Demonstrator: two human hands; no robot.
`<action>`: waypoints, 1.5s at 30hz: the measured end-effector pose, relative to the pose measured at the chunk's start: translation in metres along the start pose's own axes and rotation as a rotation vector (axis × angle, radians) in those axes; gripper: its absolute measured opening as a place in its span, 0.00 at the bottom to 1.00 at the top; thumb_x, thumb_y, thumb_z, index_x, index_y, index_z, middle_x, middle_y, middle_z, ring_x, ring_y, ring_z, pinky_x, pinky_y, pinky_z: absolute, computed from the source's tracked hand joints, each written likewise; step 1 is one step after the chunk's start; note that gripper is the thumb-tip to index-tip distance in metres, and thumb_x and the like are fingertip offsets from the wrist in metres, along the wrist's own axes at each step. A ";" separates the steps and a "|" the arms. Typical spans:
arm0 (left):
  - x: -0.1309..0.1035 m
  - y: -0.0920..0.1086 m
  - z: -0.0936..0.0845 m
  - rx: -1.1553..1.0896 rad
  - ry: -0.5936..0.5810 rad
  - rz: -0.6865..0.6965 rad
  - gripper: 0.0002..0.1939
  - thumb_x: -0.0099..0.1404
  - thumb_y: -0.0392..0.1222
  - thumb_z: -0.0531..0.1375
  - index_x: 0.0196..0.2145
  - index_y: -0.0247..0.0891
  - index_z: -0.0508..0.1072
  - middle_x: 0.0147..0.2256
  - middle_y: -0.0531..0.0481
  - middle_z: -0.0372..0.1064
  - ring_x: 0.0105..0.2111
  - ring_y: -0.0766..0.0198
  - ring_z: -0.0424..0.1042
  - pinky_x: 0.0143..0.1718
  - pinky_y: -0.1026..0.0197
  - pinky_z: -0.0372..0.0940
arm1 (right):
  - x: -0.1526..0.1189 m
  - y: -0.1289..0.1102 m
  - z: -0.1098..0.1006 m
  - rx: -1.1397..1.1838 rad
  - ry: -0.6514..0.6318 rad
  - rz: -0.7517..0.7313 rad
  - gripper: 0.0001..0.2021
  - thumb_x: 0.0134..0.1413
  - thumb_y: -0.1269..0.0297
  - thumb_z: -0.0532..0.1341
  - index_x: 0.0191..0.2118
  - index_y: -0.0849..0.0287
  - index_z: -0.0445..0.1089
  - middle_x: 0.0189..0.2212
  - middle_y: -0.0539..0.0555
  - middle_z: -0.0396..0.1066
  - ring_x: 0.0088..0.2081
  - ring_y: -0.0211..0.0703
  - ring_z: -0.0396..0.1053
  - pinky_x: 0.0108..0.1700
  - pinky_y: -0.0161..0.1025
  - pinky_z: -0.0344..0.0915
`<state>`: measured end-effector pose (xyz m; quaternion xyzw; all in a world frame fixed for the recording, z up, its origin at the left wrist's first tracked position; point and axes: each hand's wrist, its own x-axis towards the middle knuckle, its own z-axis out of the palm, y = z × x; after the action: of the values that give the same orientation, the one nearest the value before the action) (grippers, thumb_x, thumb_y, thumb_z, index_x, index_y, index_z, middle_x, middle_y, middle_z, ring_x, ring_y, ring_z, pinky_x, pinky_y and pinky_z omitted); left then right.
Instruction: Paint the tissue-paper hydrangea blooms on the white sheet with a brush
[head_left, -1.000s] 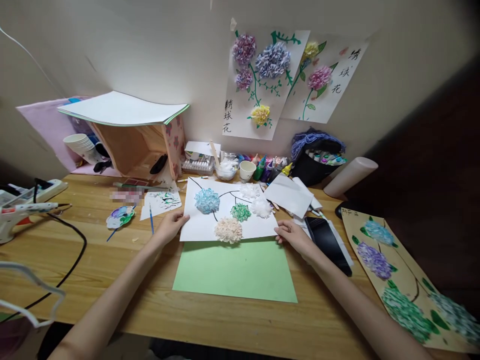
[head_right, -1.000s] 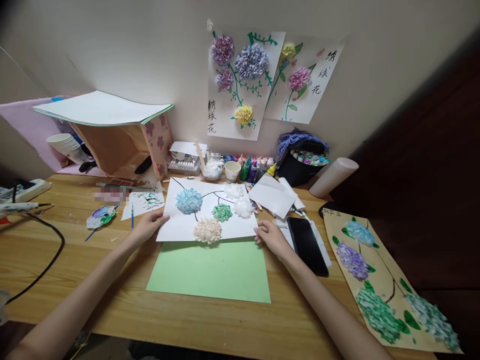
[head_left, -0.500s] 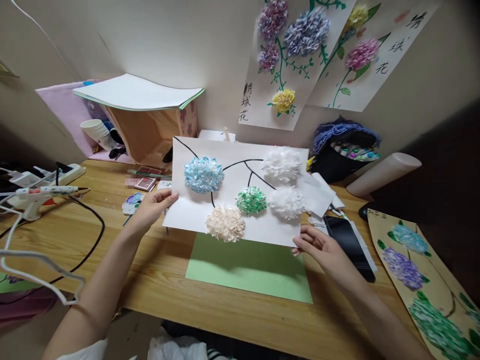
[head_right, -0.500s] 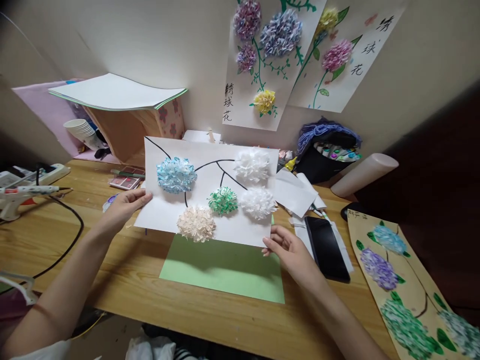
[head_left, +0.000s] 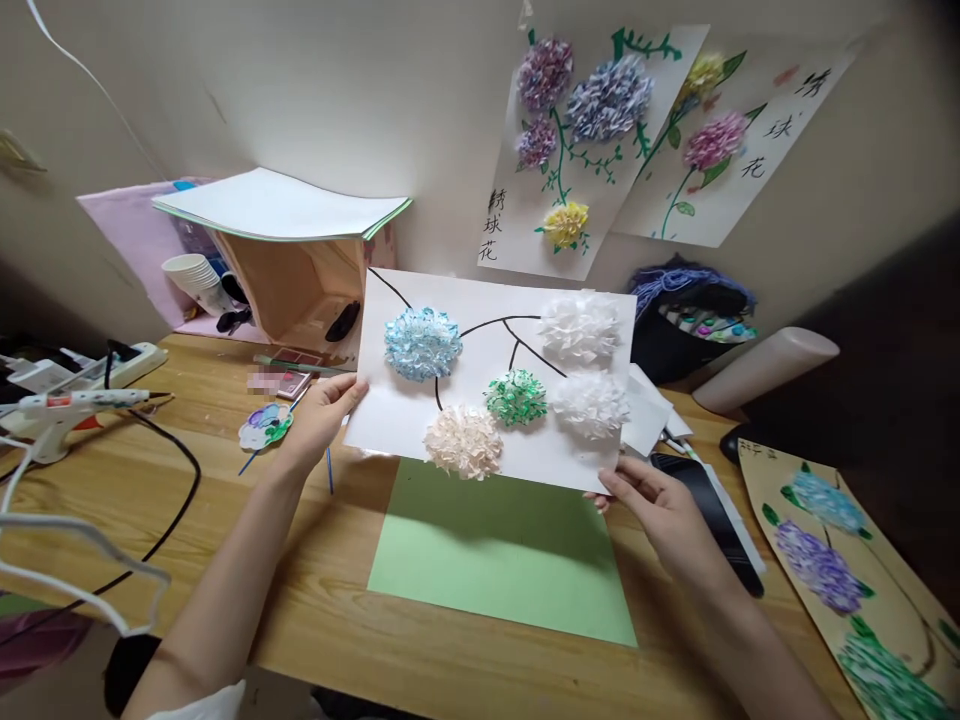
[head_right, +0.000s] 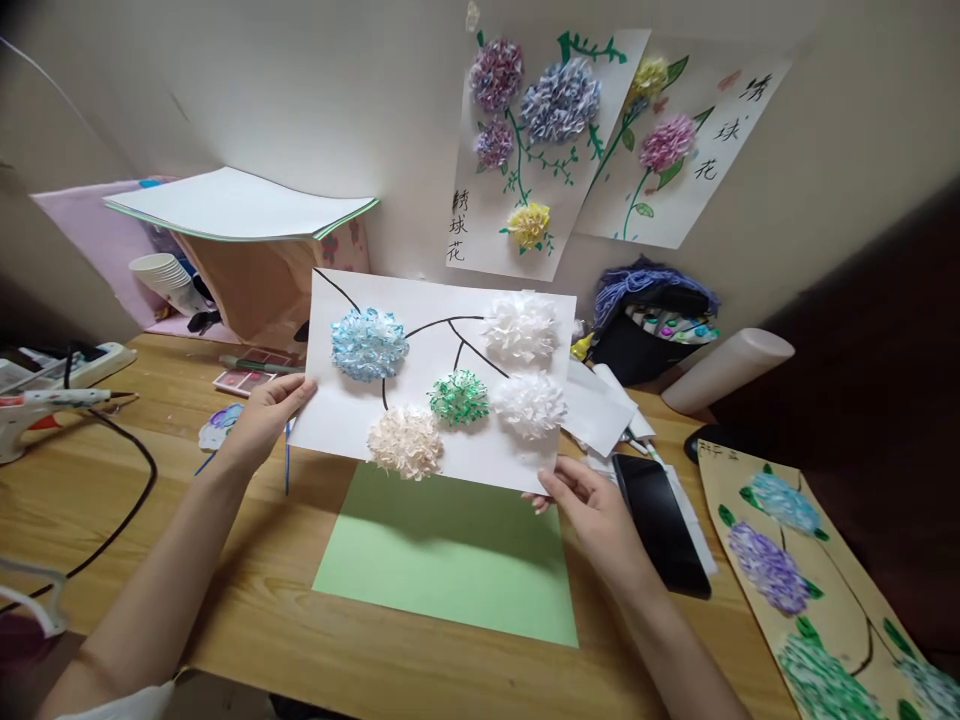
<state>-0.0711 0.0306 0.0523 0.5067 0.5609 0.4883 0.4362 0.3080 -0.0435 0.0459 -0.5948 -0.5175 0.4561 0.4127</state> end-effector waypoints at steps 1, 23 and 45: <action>0.002 0.000 0.003 -0.010 -0.004 -0.009 0.24 0.51 0.59 0.64 0.36 0.36 0.77 0.31 0.50 0.74 0.32 0.60 0.70 0.32 0.64 0.63 | 0.004 0.001 0.001 0.017 0.008 -0.004 0.21 0.42 0.45 0.66 0.34 0.60 0.74 0.30 0.56 0.75 0.27 0.44 0.71 0.32 0.40 0.71; 0.045 0.052 0.032 -0.148 0.091 0.204 0.26 0.53 0.59 0.63 0.42 0.36 0.75 0.38 0.46 0.76 0.37 0.56 0.73 0.35 0.62 0.66 | 0.120 -0.039 -0.013 0.096 0.077 -0.286 0.27 0.43 0.40 0.62 0.40 0.60 0.72 0.23 0.53 0.74 0.25 0.44 0.72 0.32 0.43 0.72; 0.037 0.063 0.037 -0.142 -0.097 0.046 0.31 0.46 0.59 0.67 0.41 0.32 0.76 0.35 0.44 0.77 0.33 0.55 0.73 0.33 0.61 0.64 | 0.087 -0.055 -0.073 0.156 -0.247 -0.020 0.21 0.47 0.53 0.64 0.43 0.62 0.71 0.21 0.54 0.73 0.20 0.37 0.67 0.17 0.30 0.58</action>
<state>-0.0298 0.0721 0.1098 0.5101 0.4914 0.5117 0.4863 0.3699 0.0482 0.1065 -0.4950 -0.5334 0.5605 0.3954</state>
